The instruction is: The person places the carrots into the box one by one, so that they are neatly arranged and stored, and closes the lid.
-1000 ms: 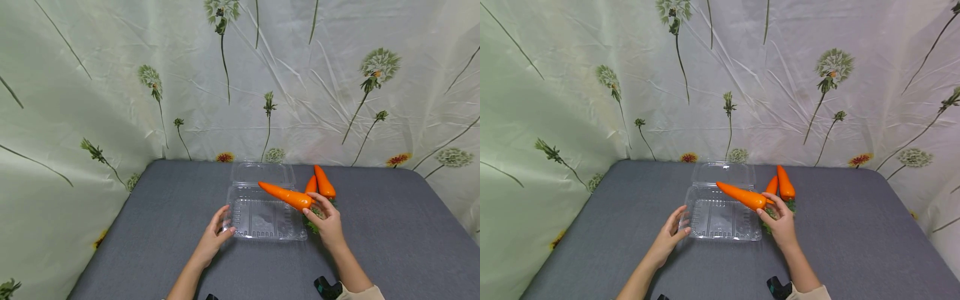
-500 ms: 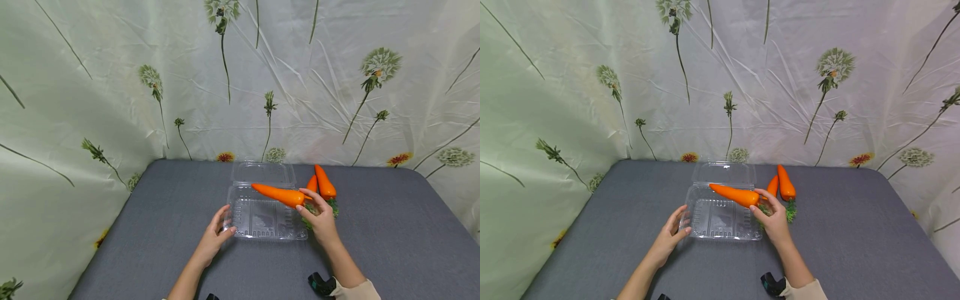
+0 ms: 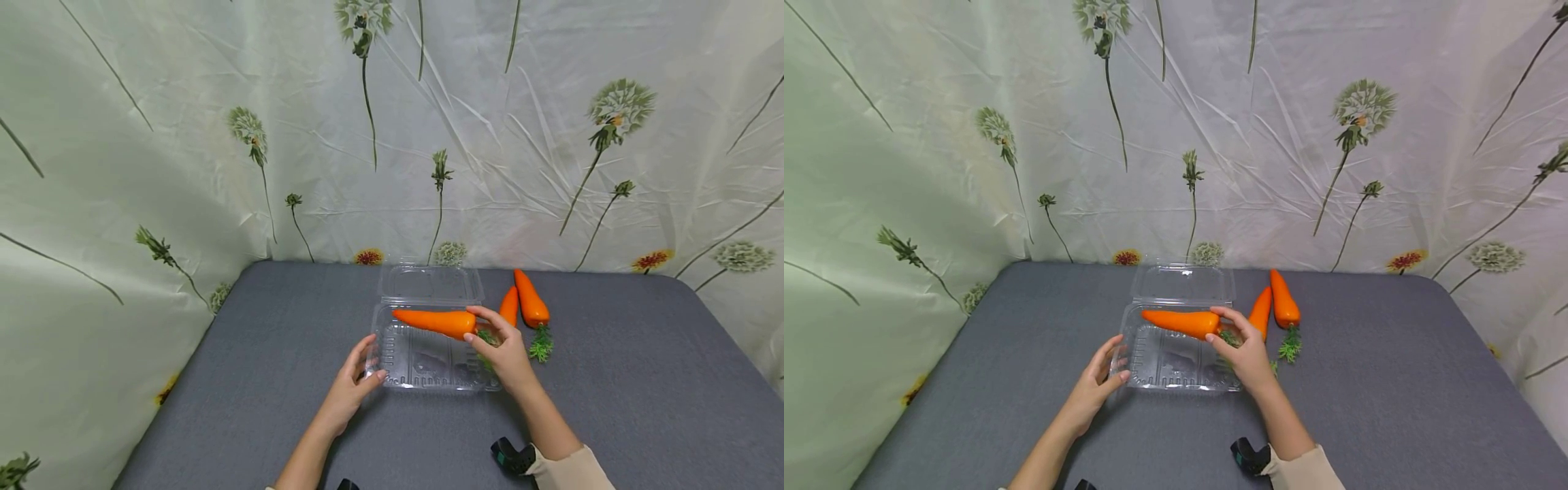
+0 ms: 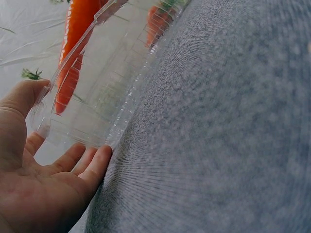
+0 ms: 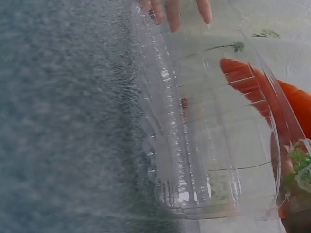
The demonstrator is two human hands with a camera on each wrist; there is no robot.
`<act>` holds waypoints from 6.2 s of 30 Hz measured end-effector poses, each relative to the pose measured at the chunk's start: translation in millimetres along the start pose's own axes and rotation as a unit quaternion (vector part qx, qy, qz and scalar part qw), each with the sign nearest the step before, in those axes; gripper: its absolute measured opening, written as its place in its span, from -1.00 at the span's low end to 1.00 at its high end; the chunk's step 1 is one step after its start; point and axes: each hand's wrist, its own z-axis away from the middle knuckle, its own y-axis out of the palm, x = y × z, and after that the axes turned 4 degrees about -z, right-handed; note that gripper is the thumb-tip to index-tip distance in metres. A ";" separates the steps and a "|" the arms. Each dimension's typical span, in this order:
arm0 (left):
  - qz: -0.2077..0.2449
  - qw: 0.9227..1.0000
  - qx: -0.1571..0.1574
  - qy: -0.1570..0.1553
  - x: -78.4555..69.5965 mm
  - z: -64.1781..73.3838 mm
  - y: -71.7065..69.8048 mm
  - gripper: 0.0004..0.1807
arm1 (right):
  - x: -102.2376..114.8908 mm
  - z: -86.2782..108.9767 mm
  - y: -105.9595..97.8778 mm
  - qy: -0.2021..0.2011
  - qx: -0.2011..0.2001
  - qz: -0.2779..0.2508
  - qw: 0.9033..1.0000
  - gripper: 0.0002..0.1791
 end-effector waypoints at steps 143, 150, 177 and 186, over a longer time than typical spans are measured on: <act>-0.005 1.000 0.001 -0.004 -6.3 2.2 1.7 -0.30 | -28.9 -16.8 -63.0 -0.071 -0.212 0.176 0.959 -0.42; -0.004 1.000 0.001 -0.001 -7.0 2.2 1.5 -0.29 | -33.6 -19.7 -71.0 -0.048 -0.223 0.186 0.956 -0.41; -0.003 1.000 -0.002 -0.008 -6.6 1.5 1.1 -0.28 | -59.3 -21.4 -90.2 0.037 -0.272 0.267 0.924 -0.45; 0.000 1.000 -0.001 -0.004 -5.8 1.2 0.9 -0.29 | -60.6 -20.8 -91.6 0.063 -0.282 0.240 0.927 -0.51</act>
